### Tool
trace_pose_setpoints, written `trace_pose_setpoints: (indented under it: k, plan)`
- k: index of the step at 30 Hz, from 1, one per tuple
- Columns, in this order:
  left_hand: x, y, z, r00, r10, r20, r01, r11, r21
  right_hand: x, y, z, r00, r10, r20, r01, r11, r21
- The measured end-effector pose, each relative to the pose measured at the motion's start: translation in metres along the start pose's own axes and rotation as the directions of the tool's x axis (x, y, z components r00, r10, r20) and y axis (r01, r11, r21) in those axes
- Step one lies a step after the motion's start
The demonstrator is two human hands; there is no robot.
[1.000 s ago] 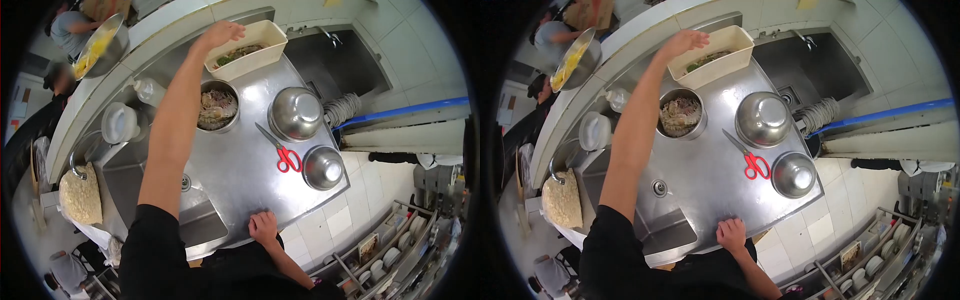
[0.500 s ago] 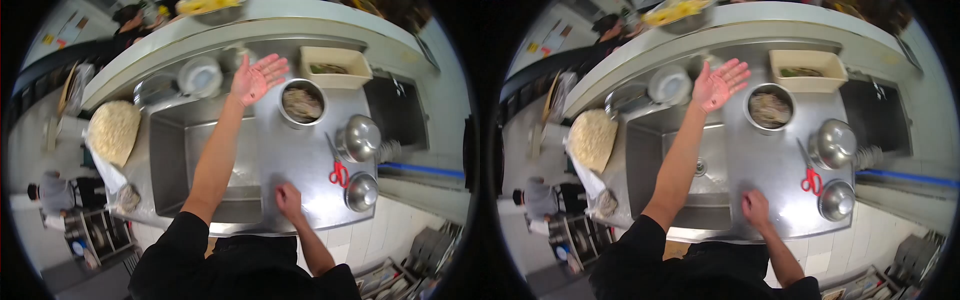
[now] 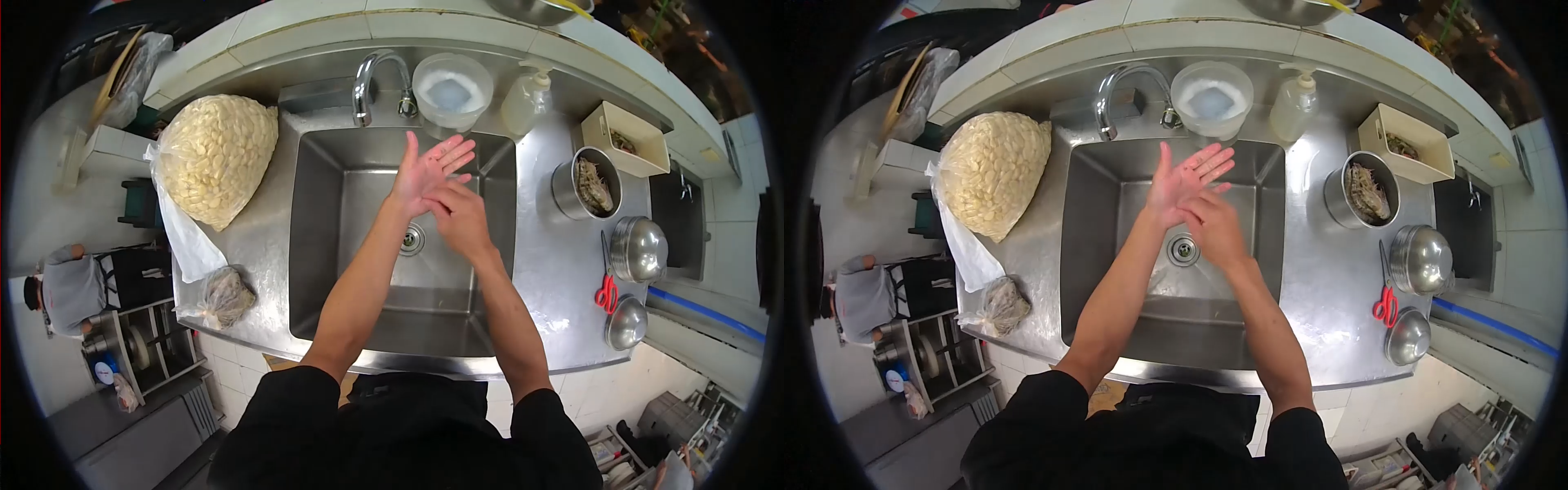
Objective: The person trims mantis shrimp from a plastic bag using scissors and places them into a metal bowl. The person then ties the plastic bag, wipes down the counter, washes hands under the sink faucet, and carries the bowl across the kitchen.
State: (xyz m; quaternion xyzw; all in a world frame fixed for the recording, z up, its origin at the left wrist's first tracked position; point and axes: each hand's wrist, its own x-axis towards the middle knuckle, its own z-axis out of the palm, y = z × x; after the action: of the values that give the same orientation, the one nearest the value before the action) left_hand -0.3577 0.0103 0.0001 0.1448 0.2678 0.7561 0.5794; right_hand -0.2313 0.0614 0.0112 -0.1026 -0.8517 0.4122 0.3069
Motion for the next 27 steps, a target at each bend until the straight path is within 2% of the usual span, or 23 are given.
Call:
trace_pose_setpoints:
  k: [2,4,5,6,7,8,10,15,17,19,20,21,22,23,24,25,26,27]
  plan:
    - [-0.007,0.001,-0.005,0.998,-0.058,-0.003,0.058,0.998,-0.016,0.005,0.003,0.002,0.999,0.011,-0.033,-0.011,1.000,-0.017]
    - [-0.012,0.000,-0.009,0.990,-0.139,0.033,0.141,0.986,-0.083,0.022,0.000,-0.006,0.973,0.102,-0.208,-0.117,0.991,-0.059]
    - [-0.012,-0.001,-0.012,0.988,-0.149,0.046,0.153,0.984,-0.094,0.027,0.009,-0.006,0.965,0.069,-0.252,-0.094,0.992,-0.089]
    - [-0.013,-0.001,-0.017,0.977,-0.174,0.124,0.188,0.976,-0.109,0.029,0.014,-0.009,0.965,0.073,-0.253,-0.103,0.989,-0.104]
    - [-0.013,-0.002,-0.020,0.960,-0.193,0.200,0.220,0.968,-0.122,0.032,0.019,-0.013,0.984,-0.005,-0.176,-0.028,0.983,-0.182]
    - [-0.013,-0.003,-0.023,0.959,-0.192,0.207,0.221,0.966,-0.130,0.033,0.022,-0.015,0.993,-0.079,-0.090,0.055,0.967,-0.249]
    - [-0.017,0.005,-0.018,0.965,-0.227,0.134,0.242,0.964,-0.111,0.034,0.029,-0.011,0.991,-0.099,-0.087,0.074,0.965,-0.252]
    - [-0.020,0.007,-0.036,0.958,-0.234,0.167,0.257,0.958,-0.129,0.037,0.022,0.006,0.987,-0.136,-0.088,0.112,0.967,-0.230]
    - [-0.021,0.007,-0.033,0.956,-0.230,0.184,0.254,0.960,-0.121,0.038,0.012,0.014,0.967,-0.249,-0.047,0.231,0.943,-0.239]
    - [-0.019,0.007,-0.028,0.961,-0.271,0.050,0.275,0.943,-0.185,0.037,0.015,0.017,0.968,-0.245,-0.051,0.224,0.939,-0.263]
    - [-0.018,0.005,-0.031,0.961,-0.271,0.050,0.276,0.944,-0.182,0.037,0.018,0.018,0.968,-0.242,-0.057,0.217,0.933,-0.287]
    - [-0.018,0.005,-0.034,0.955,-0.261,0.139,0.284,0.942,-0.182,0.038,0.023,0.015,0.968,-0.243,-0.063,0.215,0.933,-0.287]
    - [-0.018,0.006,-0.037,0.940,-0.253,0.227,0.296,0.938,-0.180,0.038,0.030,0.008,0.974,-0.170,-0.153,0.123,0.953,-0.276]
    - [-0.018,0.006,-0.040,0.937,-0.260,0.232,0.303,0.937,-0.174,0.037,0.037,-0.001,0.966,-0.096,-0.241,0.031,0.965,-0.260]
    - [-0.021,0.015,-0.028,0.974,-0.228,-0.015,0.228,0.974,0.001,0.034,0.040,-0.015,0.964,-0.097,-0.248,0.028,0.964,-0.266]
    - [-0.022,0.023,-0.022,0.961,-0.138,-0.242,0.186,0.964,0.192,0.031,0.039,-0.033,0.961,0.006,-0.276,-0.069,0.973,-0.220]
    - [-0.018,0.018,-0.052,0.926,0.012,-0.376,0.158,0.895,0.417,0.031,0.043,-0.059,0.946,0.100,-0.309,-0.162,0.969,-0.185]
    - [-0.012,0.014,-0.084,0.873,0.180,-0.454,0.160,0.773,0.614,0.031,0.053,-0.088,0.942,0.085,-0.325,-0.187,0.936,-0.298]
